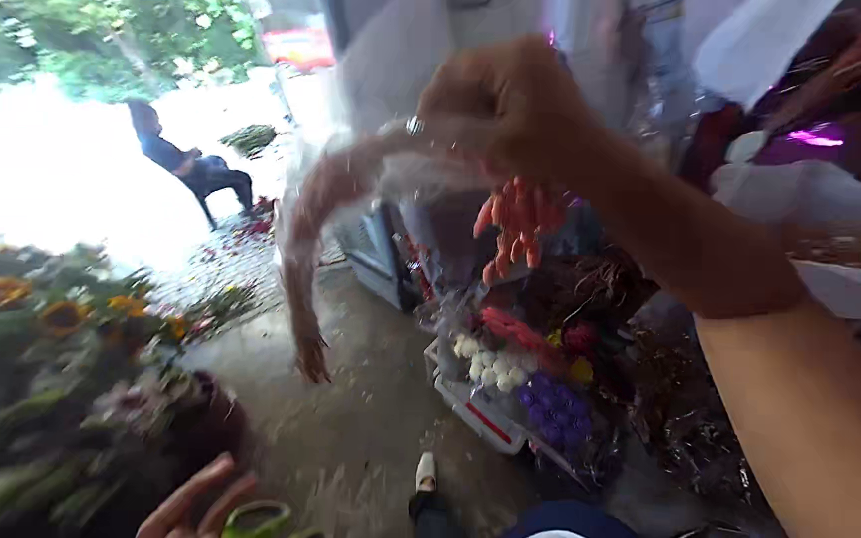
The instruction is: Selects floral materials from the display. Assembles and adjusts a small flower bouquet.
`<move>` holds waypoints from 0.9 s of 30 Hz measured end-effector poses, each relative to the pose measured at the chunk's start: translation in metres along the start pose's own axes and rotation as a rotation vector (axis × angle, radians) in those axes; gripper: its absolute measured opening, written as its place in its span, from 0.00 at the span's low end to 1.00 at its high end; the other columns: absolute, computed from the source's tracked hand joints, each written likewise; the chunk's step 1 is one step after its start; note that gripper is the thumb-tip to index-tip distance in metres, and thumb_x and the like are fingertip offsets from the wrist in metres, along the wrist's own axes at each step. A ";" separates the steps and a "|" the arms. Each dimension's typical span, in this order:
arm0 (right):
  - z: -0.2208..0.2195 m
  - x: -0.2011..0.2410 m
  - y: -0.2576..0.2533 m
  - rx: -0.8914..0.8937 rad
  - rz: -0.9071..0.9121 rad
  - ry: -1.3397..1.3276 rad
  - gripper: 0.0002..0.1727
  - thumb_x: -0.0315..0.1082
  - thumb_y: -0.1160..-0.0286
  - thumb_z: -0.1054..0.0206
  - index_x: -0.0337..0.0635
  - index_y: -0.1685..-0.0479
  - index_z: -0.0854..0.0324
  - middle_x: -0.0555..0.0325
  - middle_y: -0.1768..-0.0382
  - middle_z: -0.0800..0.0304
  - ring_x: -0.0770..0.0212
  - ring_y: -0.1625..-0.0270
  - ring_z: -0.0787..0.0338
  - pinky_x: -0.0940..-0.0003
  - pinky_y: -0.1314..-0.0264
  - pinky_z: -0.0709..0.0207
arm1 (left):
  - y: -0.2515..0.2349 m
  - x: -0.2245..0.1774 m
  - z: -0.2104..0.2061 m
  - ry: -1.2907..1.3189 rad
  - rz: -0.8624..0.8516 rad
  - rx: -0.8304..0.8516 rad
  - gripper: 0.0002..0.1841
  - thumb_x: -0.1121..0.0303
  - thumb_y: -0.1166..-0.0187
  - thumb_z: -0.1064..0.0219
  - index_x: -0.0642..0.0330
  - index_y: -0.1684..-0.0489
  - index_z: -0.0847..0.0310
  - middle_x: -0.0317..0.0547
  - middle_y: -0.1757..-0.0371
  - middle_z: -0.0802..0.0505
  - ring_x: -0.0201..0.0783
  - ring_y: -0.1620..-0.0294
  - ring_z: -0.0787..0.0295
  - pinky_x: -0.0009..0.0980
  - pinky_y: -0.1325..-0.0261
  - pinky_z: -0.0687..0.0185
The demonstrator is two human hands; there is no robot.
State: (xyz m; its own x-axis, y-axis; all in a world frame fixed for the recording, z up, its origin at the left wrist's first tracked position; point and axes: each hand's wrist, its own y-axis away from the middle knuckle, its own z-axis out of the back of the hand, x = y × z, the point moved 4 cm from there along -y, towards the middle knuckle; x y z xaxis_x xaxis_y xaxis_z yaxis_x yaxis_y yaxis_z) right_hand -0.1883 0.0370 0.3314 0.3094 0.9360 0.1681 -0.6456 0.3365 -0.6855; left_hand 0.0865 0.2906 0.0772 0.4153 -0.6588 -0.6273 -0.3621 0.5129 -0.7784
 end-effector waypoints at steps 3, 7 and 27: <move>-0.094 0.047 0.027 0.335 0.075 -0.283 0.09 0.34 0.23 0.30 0.36 0.57 0.10 0.57 0.71 0.11 0.69 0.72 0.14 0.70 0.66 0.18 | 0.034 -0.024 0.022 -0.283 -0.038 0.029 0.14 0.57 0.11 0.43 0.48 0.69 0.19 0.33 0.29 0.11 0.34 0.24 0.19 0.35 0.21 0.23; -0.207 0.122 0.061 0.619 0.221 -0.611 0.07 0.29 0.26 0.29 0.33 0.61 0.10 0.54 0.74 0.11 0.66 0.71 0.15 0.65 0.64 0.21 | 0.112 -0.007 0.048 -0.256 0.483 -0.030 0.16 0.66 0.15 0.45 0.70 0.44 0.20 0.32 0.52 0.08 0.15 0.68 0.14 0.16 0.65 0.16; -0.358 0.473 0.204 0.430 0.026 -1.146 0.13 0.30 0.18 0.42 0.31 0.51 0.14 0.54 0.54 0.08 0.68 0.54 0.09 0.66 0.44 0.14 | 0.484 -0.324 0.294 -0.160 0.936 -0.867 0.16 0.74 0.47 0.24 0.46 0.61 0.15 0.21 0.71 0.05 0.18 0.70 0.09 0.20 0.62 0.11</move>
State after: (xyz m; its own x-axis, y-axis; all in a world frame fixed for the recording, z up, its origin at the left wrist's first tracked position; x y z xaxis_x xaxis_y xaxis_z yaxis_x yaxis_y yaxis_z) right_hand 0.0767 0.5116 0.0173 -0.3608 0.4191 0.8332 -0.8877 0.1198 -0.4446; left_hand 0.0221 0.9142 -0.1033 -0.2168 -0.1396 -0.9662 -0.9653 0.1784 0.1909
